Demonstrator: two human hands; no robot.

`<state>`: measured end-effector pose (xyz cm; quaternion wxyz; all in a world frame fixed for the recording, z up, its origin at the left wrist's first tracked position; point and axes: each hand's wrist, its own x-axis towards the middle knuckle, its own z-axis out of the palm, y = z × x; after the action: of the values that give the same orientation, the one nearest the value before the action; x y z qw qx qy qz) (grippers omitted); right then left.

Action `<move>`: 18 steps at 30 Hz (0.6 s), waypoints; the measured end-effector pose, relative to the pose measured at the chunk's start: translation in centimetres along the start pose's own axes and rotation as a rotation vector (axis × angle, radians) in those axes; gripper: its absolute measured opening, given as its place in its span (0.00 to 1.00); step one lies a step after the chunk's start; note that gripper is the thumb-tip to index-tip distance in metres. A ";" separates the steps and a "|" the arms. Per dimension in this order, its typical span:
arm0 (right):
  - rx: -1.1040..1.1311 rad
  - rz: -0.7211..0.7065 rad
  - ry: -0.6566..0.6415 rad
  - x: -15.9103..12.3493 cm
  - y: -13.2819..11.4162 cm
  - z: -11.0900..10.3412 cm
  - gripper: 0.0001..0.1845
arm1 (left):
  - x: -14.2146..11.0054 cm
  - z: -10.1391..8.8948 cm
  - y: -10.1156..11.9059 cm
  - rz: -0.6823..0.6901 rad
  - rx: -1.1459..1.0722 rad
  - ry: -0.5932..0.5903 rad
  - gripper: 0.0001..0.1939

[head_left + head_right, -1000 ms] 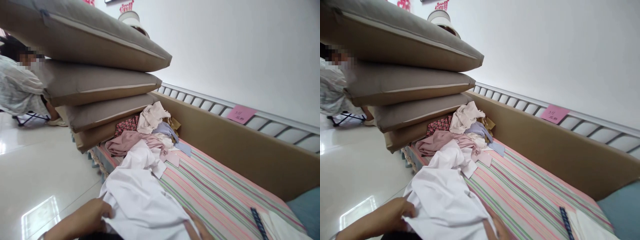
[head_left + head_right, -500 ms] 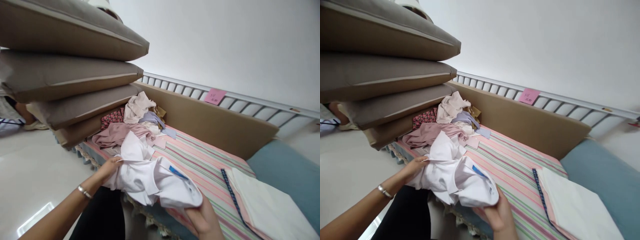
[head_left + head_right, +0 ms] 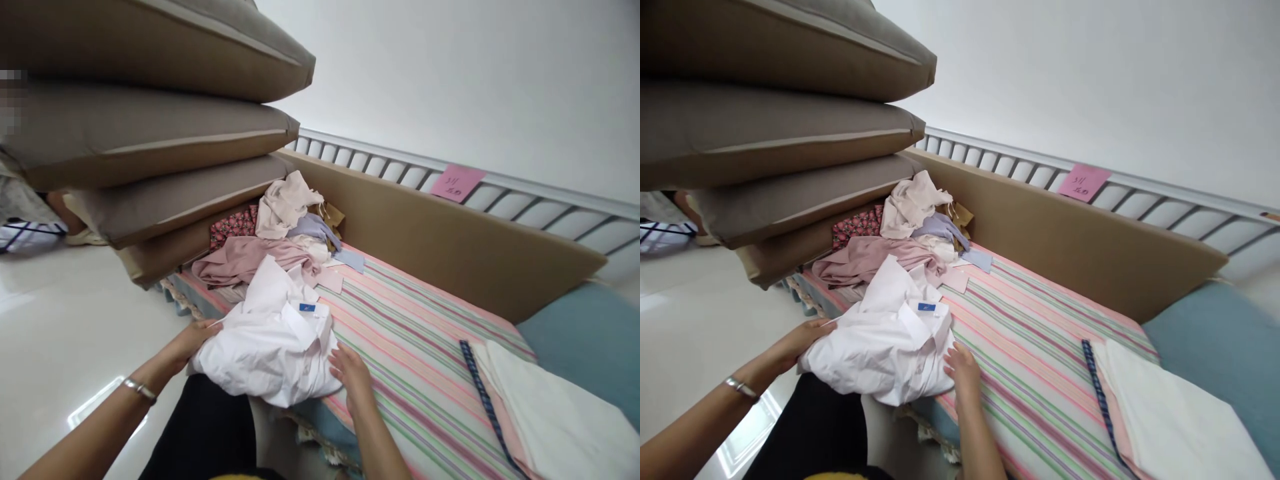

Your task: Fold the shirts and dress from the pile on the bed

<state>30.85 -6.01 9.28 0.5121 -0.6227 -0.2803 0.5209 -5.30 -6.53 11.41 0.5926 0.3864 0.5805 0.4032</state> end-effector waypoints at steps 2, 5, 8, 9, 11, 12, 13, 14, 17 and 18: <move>-0.176 -0.089 0.074 1.3 0.2 -1.2 0.28 | 0.2 -0.1 0.3 -0.003 -0.003 -0.019 0.27; -0.453 -0.159 0.104 3.6 0.2 -2.5 0.28 | 0.4 0.1 1.5 0.043 0.159 0.028 0.25; -0.603 -0.143 0.084 5.6 0.3 -2.6 0.24 | 0.6 0.7 3.0 0.196 0.411 0.066 0.22; -0.631 -0.131 0.076 6.1 0.3 -2.3 0.22 | 0.8 1.0 3.5 0.248 0.480 0.067 0.20; -0.697 -0.121 0.050 6.6 0.2 -1.7 0.16 | 1.3 1.8 4.1 0.301 0.606 0.072 0.18; -0.724 -0.123 0.032 6.6 0.1 -1.4 0.13 | 1.6 2.1 4.3 0.306 0.666 0.075 0.17; -0.746 -0.129 0.014 6.5 0.0 -1.1 0.12 | 2.0 2.4 4.4 0.302 0.724 0.082 0.16; -0.760 -0.137 -0.004 6.2 -0.1 -0.9 0.12 | 2.3 2.6 4.4 0.292 0.777 0.087 0.14; -0.748 -0.183 -0.014 5.1 -0.4 -0.9 0.16 | 3.2 3.0 4.0 0.305 0.824 0.075 0.11; -0.712 -0.210 0.006 4.6 -0.5 -1.0 0.17 | 3.4 3.1 3.9 0.329 0.790 0.059 0.12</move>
<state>33.31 -2.09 8.04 0.3147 -0.7314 -0.5048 0.3335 -2.36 -1.89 13.86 0.3099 0.6594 0.6376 0.2501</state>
